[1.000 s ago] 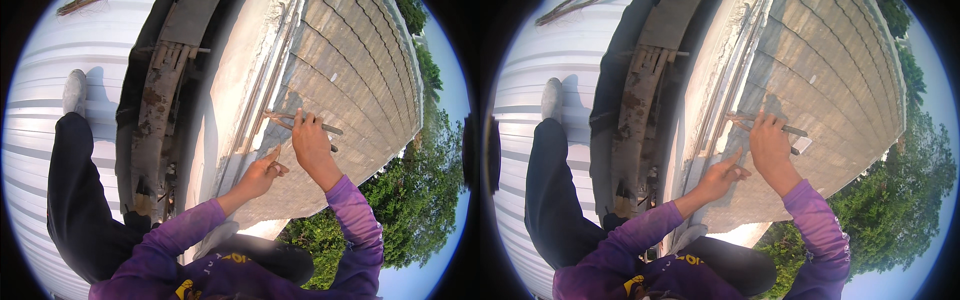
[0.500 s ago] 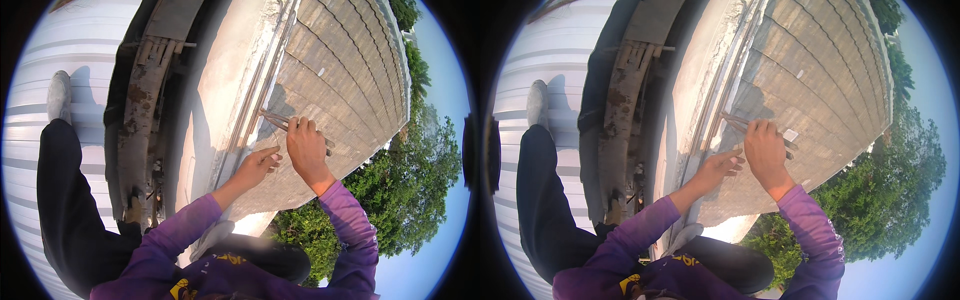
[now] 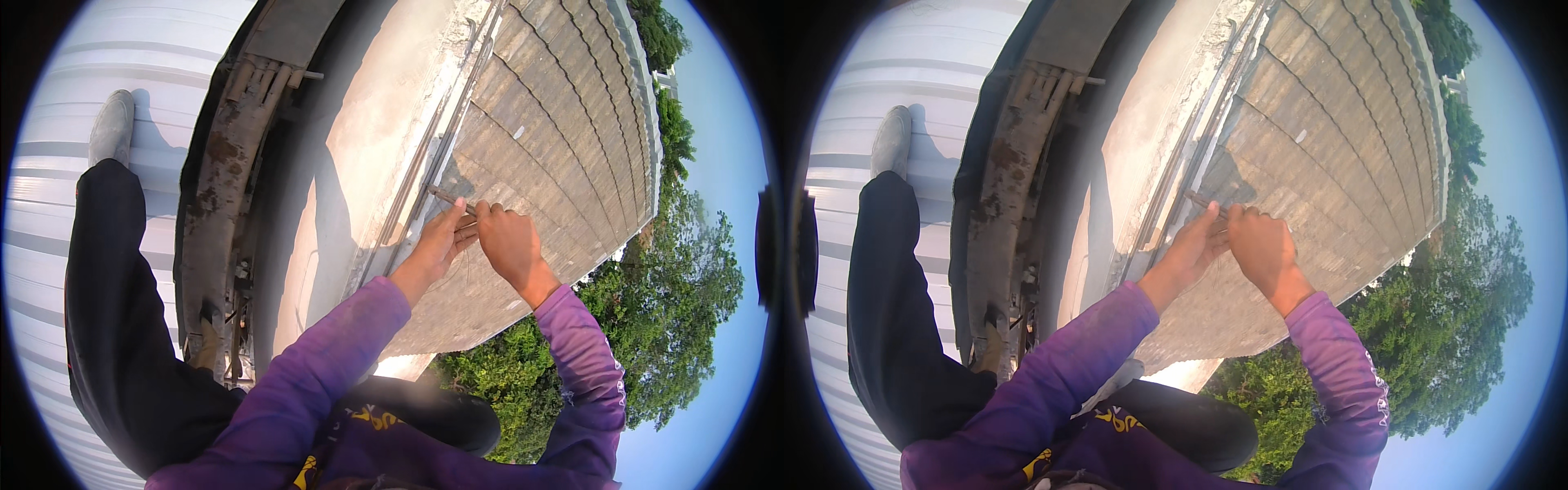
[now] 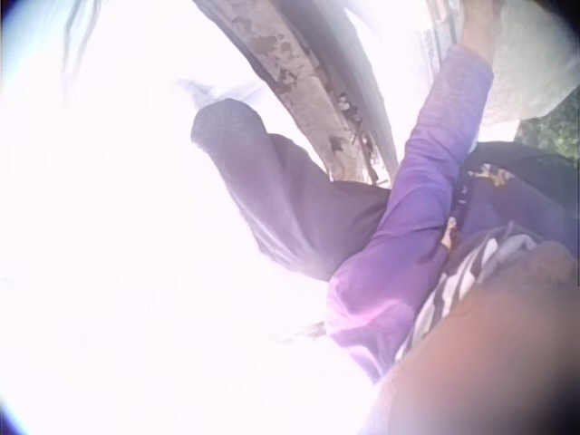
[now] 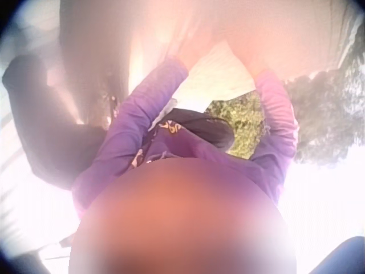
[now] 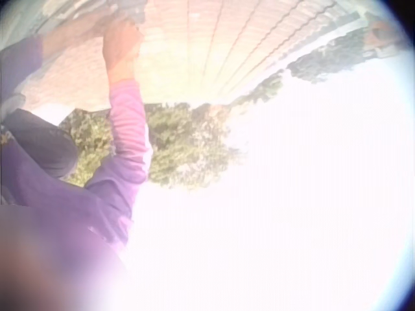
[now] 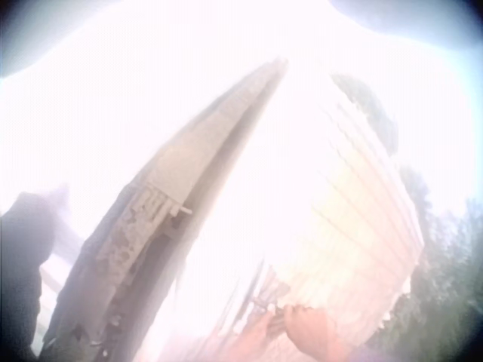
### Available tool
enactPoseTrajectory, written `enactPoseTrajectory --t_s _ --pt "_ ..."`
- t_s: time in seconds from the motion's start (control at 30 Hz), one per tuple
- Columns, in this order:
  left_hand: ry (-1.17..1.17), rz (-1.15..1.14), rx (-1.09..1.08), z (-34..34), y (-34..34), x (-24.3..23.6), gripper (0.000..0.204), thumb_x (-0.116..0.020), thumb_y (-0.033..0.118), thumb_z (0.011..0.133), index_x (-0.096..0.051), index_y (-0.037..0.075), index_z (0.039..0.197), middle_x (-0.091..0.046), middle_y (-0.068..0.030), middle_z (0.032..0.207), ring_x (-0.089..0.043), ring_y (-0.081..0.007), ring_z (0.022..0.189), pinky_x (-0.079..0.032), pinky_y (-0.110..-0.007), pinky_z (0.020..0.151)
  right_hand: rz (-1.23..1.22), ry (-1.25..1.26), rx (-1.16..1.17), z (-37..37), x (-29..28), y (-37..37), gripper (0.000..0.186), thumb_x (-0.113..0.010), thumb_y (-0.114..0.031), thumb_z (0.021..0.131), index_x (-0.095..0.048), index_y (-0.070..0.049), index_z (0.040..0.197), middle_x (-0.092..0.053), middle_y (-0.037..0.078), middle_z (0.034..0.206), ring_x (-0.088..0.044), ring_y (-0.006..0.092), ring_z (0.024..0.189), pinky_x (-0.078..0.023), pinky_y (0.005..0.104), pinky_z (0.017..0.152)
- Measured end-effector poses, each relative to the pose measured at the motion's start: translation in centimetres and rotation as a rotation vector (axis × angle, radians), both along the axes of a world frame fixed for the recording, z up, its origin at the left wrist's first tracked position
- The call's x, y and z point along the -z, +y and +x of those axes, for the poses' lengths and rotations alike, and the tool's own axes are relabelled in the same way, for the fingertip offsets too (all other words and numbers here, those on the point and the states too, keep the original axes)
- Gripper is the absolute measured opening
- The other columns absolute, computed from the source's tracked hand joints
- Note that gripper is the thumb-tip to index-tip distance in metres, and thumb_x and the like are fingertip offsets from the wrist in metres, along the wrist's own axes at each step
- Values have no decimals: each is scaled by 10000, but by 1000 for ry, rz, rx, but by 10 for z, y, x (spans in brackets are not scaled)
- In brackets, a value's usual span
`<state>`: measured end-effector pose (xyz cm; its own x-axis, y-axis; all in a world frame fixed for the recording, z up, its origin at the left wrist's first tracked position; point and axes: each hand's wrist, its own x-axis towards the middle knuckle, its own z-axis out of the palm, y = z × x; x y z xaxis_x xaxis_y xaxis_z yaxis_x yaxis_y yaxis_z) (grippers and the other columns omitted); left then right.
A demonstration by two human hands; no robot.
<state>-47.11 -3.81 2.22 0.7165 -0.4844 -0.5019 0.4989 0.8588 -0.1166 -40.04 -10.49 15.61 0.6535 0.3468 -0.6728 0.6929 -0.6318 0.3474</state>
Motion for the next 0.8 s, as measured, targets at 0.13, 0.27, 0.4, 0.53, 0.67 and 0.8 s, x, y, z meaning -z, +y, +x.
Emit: enactPoseTrajectory --t_s 0.13,0.27,0.4,0.53,0.67,0.8 --pt "29 12 2 3 -2 8 532 -624 477 1046 -564 18 1308 -646 -136 1278 -621 -251 1212 -494 -401 1089 186 168 216 14 7 -16 193 -688 -135 926 -610 -5 1045 -710 173 829 -757 314 814 -580 456 670" --pt "125 -44 -128 16 0 -4 477 -532 384 1105 -526 -32 1339 -610 -189 1379 -576 -292 1310 -461 -453 1145 369 542 923 22 21 -35 281 -739 -192 931 -608 29 1044 -699 240 820 -711 361 702 -556 459 624" --pt "164 -24 17 24 -1 1 394 -489 313 1125 -554 -48 1271 -648 -208 1321 -623 -284 1251 -483 -455 1117 310 639 1212 23 15 -28 335 -759 -250 917 -591 8 1047 -679 189 777 -725 332 761 -548 426 624" --pt "235 124 -101 23 -12 4 283 -512 241 1123 -596 -27 1093 -728 -225 1134 -732 -283 1048 -570 -414 883 342 -46 272 -30 5 -25 392 -780 -236 919 -537 -12 1129 -628 142 832 -697 341 721 -541 402 574" --pt "260 214 -26 31 -10 -10 269 -504 241 1126 -572 -19 1117 -731 -212 1076 -748 -288 1022 -570 -402 869 266 -164 161 -54 1 -33 378 -719 -274 969 -516 -29 1172 -608 150 972 -710 373 817 -556 491 623" --pt "266 16 -115 25 0 -7 367 -605 342 1079 -505 21 1228 -736 -156 1072 -729 -270 1091 -575 -386 897 292 7 288 -29 -13 -22 315 -681 -287 993 -579 -7 1095 -612 140 808 -701 400 751 -551 499 625"
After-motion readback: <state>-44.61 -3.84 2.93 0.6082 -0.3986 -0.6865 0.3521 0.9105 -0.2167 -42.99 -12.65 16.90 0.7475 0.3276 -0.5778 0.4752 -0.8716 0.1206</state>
